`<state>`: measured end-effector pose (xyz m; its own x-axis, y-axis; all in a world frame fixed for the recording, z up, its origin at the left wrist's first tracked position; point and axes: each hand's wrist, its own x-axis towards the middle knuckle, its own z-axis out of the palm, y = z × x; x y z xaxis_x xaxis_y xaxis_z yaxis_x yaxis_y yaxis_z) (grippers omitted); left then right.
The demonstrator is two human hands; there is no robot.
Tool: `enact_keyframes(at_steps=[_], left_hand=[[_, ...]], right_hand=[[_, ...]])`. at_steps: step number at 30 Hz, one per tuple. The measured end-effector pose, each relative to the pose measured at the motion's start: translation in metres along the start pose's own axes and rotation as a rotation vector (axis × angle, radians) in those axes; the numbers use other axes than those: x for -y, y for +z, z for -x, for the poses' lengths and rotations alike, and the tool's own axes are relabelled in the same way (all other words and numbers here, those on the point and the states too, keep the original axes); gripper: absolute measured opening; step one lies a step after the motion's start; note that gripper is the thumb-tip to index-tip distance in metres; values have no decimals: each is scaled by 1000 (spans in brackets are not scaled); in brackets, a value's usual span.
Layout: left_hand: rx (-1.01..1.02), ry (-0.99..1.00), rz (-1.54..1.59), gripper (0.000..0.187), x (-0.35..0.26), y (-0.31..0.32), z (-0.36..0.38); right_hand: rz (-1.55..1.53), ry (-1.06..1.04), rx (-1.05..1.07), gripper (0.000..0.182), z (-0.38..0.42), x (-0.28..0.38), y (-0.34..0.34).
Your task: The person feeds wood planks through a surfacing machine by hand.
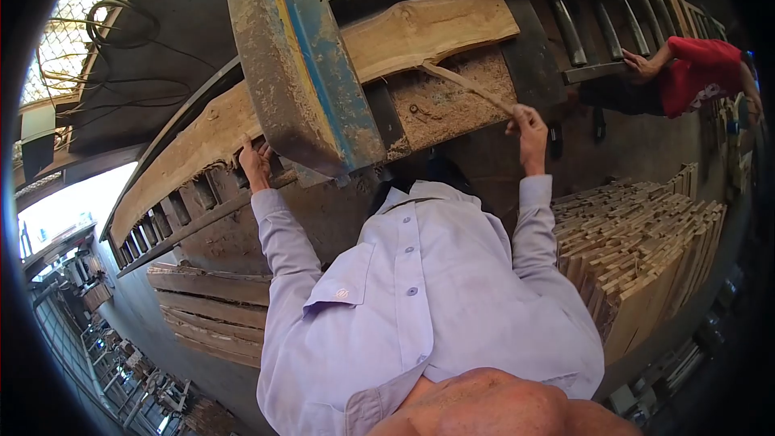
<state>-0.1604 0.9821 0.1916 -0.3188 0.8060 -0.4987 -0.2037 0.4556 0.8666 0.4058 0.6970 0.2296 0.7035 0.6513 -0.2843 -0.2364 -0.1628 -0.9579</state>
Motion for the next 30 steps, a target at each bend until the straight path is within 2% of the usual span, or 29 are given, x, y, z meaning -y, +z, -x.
enact_keyframes(at_steps=[4,6,7,9,12,15,17,19,21,22,23,24,26,28,30], left_hand=[[25,-9,15,61,-1,-1,2],[97,-5,84,62,0,-2,-1],[108,0,74,63,1,-4,-3],[100,21,83,63,2,0,1],[93,-3,53,62,-1,7,18],[417,-99,125,56,6,-9,44],[667,-35,-97,48,12,-22,83],[692,-253,-143,32,10,-18,147],[785,-147,-383,26,32,-18,189],[837,118,-644,27,48,-21,202],[841,235,-693,28,55,-23,220],[829,231,-680,28,59,-29,227],[757,-279,-339,28,66,-46,237],[690,-262,-267,28,81,-78,238],[543,-249,-359,28,90,-124,233]], right_hand=[[1,87,93,26,48,-22,-3],[-64,300,59,28,65,-40,-15],[-61,294,78,28,74,-51,-22],[-113,432,93,29,90,-68,-35],[-66,466,195,29,100,-72,-25],[66,464,408,27,95,-65,5],[150,410,555,24,93,-62,30],[164,443,678,24,94,-56,61],[169,544,753,22,103,-42,94],[179,549,767,22,104,-45,107],[208,569,830,22,104,-48,119],[240,587,894,22,105,-49,130],[273,589,871,26,108,-48,147],[303,593,903,30,115,-36,160],[380,594,909,31,113,-35,159]])
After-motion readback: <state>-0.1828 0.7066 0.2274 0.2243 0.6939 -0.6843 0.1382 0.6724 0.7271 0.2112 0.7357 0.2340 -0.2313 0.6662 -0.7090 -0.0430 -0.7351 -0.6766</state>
